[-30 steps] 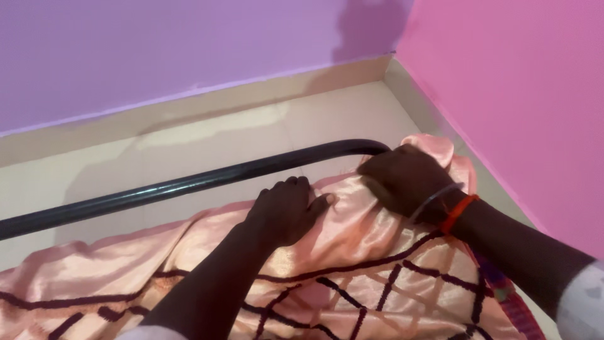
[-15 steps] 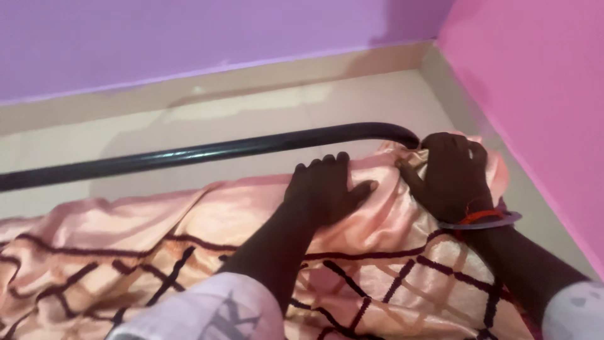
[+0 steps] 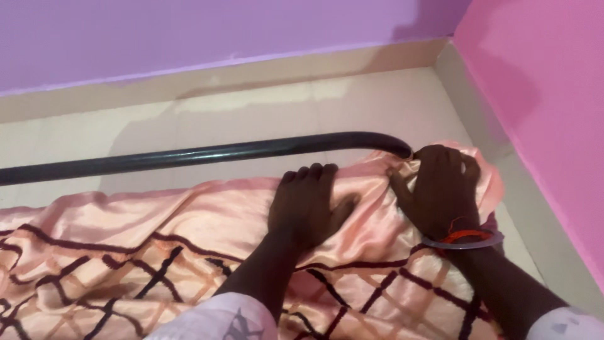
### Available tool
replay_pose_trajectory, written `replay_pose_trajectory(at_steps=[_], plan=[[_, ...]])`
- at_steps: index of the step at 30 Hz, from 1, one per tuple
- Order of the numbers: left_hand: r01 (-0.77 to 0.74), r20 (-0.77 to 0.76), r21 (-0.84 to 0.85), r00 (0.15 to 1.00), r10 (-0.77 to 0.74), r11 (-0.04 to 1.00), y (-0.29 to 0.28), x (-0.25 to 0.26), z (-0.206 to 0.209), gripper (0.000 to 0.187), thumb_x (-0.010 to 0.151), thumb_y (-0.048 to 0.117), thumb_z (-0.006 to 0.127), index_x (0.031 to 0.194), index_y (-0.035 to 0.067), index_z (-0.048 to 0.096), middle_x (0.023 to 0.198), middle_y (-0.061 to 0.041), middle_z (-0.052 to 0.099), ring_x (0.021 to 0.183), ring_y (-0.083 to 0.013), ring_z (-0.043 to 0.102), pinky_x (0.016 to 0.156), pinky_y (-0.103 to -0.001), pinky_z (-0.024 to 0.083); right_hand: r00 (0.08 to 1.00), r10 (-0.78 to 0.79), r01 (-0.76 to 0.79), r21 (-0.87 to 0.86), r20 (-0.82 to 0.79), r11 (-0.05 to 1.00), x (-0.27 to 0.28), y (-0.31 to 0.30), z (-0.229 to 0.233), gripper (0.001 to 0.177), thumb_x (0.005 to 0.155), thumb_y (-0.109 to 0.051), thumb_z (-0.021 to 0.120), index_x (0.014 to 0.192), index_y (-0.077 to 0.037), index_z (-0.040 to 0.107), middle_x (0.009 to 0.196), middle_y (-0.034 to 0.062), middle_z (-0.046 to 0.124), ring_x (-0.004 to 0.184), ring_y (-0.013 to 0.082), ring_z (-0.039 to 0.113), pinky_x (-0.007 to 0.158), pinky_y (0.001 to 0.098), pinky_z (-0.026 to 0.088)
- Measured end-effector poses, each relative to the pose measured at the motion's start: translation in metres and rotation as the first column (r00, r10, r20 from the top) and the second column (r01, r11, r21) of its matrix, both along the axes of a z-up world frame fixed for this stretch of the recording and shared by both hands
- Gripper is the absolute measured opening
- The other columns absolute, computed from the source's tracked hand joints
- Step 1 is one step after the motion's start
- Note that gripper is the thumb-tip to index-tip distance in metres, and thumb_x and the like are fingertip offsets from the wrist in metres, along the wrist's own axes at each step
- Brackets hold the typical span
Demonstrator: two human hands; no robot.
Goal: The person folds a peach-colored bed sheet with a dark grid pattern on a metal bed frame. They smooth the fabric, align the edges, and fold the sheet in half multiple times to create a compact stack.
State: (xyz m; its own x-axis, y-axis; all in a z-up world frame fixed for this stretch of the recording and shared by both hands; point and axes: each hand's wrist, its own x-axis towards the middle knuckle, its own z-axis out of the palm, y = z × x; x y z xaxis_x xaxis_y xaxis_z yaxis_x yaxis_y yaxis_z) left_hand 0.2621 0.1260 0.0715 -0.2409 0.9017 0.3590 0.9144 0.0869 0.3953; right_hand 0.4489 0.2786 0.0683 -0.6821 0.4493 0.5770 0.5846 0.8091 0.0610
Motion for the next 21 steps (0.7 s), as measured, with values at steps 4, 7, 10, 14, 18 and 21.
replay_pose_trajectory(at_steps=[4,7,10,14,18,21], plan=[[0.006,-0.006,-0.128,1.0,-0.007,0.992,0.006,-0.004,0.0,0.062,0.092,0.054,0.06,0.122,0.0,0.059,0.104,-0.022,0.068,0.093,-0.0378,0.066,0.084,-0.051,0.049,0.998,0.007,-0.009,-0.031,-0.067,0.999,-0.002,0.006,0.002,0.043,0.089,-0.039,0.073,0.106,-0.001,0.061,0.099,0.0155,0.061,0.095,0.0359,0.06,0.089,0.0522,0.041],[0.009,-0.023,-0.114,1.0,-0.012,0.993,0.005,-0.003,-0.001,0.061,0.093,0.053,0.059,0.122,0.0,0.059,0.105,-0.022,0.068,0.092,-0.038,0.066,0.083,-0.051,0.049,1.0,-0.012,0.012,-0.087,-0.005,0.996,0.001,0.002,0.003,0.039,0.089,-0.037,0.073,0.105,-0.003,0.061,0.1,0.0151,0.061,0.094,0.0345,0.059,0.086,0.0517,0.041],[0.022,0.011,-0.125,1.0,-0.021,0.992,0.003,-0.004,-0.001,0.06,0.092,0.053,0.06,0.121,0.0,0.059,0.104,-0.022,0.068,0.092,-0.0378,0.066,0.083,-0.051,0.049,0.999,-0.011,0.014,-0.074,0.034,0.997,0.006,0.007,0.008,0.031,0.089,-0.029,0.07,0.108,-0.006,0.063,0.105,0.0132,0.061,0.101,0.0328,0.057,0.088,0.051,0.042],[0.057,0.021,0.038,0.998,-0.058,0.998,-0.001,-0.002,-0.001,0.058,0.089,0.05,0.066,0.117,0.0,0.06,0.103,-0.022,0.068,0.093,-0.0397,0.065,0.081,-0.051,0.049,0.999,0.031,-0.028,-0.112,0.02,0.993,0.019,0.016,0.014,0.029,0.084,-0.023,0.068,0.11,-0.011,0.065,0.113,0.0113,0.061,0.109,0.0314,0.055,0.087,0.0536,0.043],[0.129,0.013,0.008,0.992,-0.129,0.992,-0.001,-0.007,0.012,0.058,0.086,0.05,0.07,0.113,0.0,0.06,0.1,-0.022,0.068,0.091,-0.0378,0.065,0.083,-0.05,0.05,0.976,0.217,-0.213,-0.093,0.037,0.973,0.027,0.035,0.023,0.036,0.079,-0.026,0.069,0.109,-0.006,0.061,0.117,0.0196,0.06,0.111,0.0395,0.056,0.09,0.0538,0.047],[0.212,0.085,-0.305,0.977,-0.196,0.928,0.017,-0.026,0.03,0.064,0.084,0.056,0.071,0.114,0.001,0.058,0.102,-0.022,0.069,0.096,-0.0375,0.067,0.087,-0.048,0.052,0.961,0.261,-0.219,-0.321,0.094,0.921,0.025,0.047,0.037,0.03,0.078,-0.023,0.07,0.101,-0.006,0.061,0.099,0.015,0.063,0.096,0.0351,0.062,0.085,0.0508,0.05]])
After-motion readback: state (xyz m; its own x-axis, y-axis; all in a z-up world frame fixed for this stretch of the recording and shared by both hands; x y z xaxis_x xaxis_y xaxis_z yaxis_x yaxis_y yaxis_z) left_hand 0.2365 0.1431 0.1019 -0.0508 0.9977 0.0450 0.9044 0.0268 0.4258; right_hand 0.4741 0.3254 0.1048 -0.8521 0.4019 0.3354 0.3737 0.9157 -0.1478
